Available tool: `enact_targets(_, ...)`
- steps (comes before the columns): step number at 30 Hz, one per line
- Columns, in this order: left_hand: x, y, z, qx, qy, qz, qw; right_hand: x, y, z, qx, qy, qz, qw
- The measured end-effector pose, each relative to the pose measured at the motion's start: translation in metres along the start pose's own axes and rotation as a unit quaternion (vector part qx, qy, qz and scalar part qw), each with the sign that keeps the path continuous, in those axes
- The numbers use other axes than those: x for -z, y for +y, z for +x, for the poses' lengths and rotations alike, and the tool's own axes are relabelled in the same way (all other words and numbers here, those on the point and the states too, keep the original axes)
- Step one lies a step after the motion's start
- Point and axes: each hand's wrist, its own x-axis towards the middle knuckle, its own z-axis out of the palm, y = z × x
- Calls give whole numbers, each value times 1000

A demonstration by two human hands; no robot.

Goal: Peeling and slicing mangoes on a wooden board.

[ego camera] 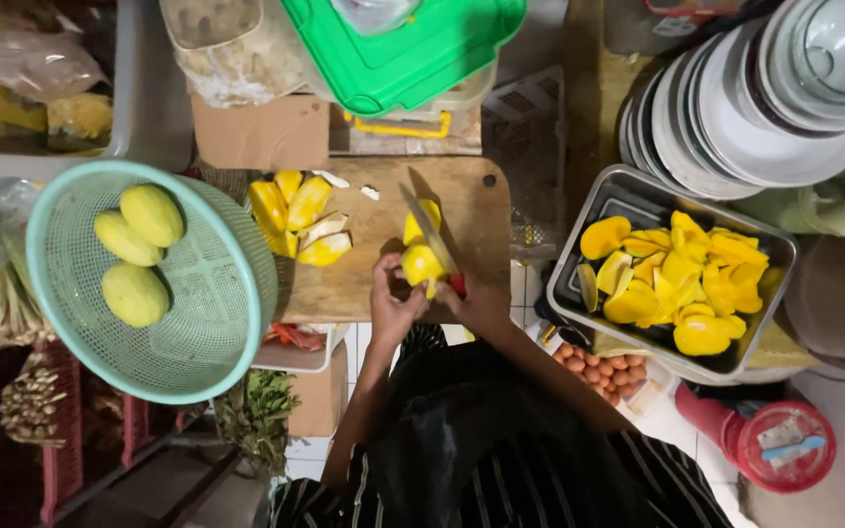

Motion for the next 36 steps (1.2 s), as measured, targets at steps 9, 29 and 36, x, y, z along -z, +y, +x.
enact_targets(9,22,45,-16,-185,124,198,955,-28,-51,42,125,-59,139,981)
enact_targets(29,55,55,23,-235,-93,93,963,26,-72,23,-25,-134,22,990)
enact_targets(36,21,64,-9,-143,61,225,962,26,-40,8,24,-165,-27,986)
